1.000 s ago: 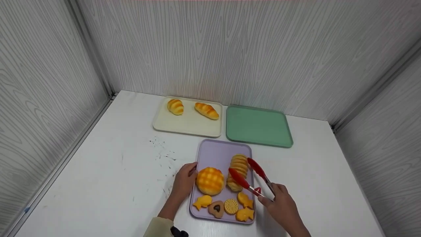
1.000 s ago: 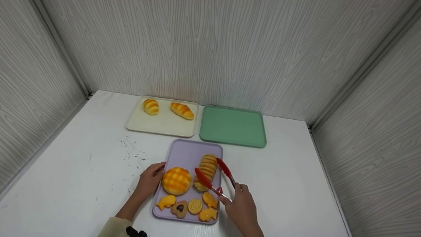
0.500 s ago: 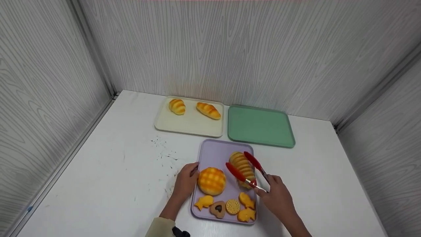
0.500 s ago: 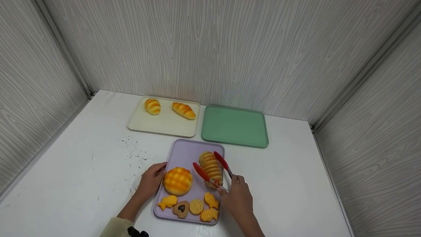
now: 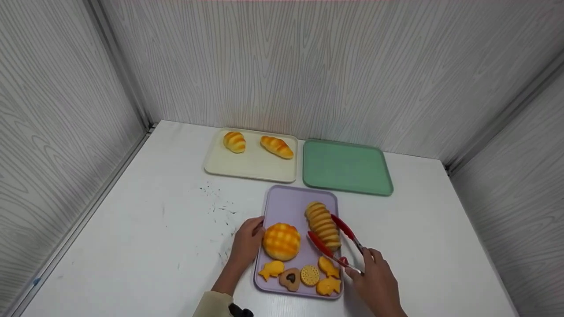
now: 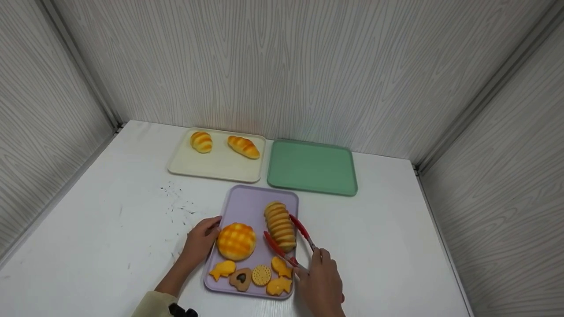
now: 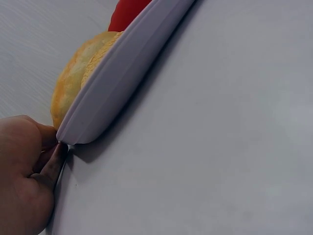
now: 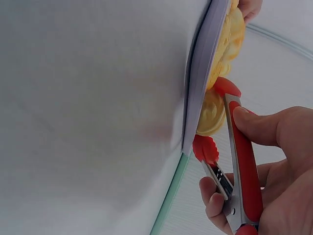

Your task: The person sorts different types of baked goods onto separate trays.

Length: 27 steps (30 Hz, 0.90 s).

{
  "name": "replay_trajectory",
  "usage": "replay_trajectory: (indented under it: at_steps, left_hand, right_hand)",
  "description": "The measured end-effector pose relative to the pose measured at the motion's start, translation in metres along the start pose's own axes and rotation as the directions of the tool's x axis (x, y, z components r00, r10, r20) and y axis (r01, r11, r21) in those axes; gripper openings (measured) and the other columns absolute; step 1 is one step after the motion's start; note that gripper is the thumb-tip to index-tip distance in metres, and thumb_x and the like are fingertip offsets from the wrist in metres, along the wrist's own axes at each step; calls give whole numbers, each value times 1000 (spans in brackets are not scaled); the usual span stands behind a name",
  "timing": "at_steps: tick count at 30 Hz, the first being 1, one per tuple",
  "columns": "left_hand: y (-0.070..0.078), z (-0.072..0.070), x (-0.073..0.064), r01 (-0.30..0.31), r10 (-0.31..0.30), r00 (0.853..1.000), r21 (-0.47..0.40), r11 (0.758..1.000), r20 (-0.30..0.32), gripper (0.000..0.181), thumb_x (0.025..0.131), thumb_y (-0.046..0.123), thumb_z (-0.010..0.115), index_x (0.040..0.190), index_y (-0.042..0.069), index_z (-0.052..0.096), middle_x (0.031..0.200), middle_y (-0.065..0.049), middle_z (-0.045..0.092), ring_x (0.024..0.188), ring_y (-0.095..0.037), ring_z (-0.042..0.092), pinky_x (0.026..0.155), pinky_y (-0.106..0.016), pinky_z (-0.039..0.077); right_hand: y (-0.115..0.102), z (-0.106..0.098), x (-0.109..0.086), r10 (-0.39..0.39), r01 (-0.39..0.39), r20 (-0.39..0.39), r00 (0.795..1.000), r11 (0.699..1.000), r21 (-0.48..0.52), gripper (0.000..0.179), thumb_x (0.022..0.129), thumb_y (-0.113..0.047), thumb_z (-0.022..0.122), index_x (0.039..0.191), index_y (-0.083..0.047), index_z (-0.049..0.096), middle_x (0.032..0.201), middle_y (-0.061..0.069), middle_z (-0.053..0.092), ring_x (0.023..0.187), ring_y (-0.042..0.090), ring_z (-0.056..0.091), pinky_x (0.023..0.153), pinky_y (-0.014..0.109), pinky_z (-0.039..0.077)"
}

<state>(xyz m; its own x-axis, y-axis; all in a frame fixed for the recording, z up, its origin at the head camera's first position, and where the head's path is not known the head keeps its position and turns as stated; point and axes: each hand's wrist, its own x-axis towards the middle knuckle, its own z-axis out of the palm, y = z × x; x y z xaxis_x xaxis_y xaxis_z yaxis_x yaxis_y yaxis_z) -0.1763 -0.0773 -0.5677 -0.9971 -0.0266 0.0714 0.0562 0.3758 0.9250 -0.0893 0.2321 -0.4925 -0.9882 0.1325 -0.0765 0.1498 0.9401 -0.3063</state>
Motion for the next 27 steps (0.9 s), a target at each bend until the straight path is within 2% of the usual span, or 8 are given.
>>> replay_trajectory:
  at_steps: [12,17,21,27]
  left_hand:
    - [-1,0,1,-17,17,1000,17,1000,2,37,102,13,56,137,3,61,134,-14,62,122,-27,61,105,-47,49]
    - [-3,0,2,-16,16,1000,20,1000,-3,37,101,13,57,137,4,62,134,-13,63,122,-27,61,105,-48,50]
    - [-2,0,2,-24,24,1000,11,1000,-8,36,102,12,56,136,3,62,133,-13,63,121,-28,61,105,-48,50]
    - [-2,1,0,-26,26,1000,17,1000,-16,36,101,12,57,136,3,63,132,-13,63,119,-27,61,104,-48,50]
  right_hand:
    - [5,6,-15,38,-37,-52,998,999,16,72,85,-39,80,139,2,55,134,19,57,104,30,60,93,53,54]
    - [8,6,-15,-13,16,-128,992,1000,23,66,85,-35,81,137,1,58,131,18,59,103,30,60,91,51,55]
    - [12,5,-9,-70,80,-183,981,996,49,63,85,-30,81,135,3,59,129,18,60,104,31,61,89,50,55]
    - [2,-3,13,-90,108,-159,983,988,107,62,86,-28,80,136,2,59,130,16,60,93,24,58,84,44,57]
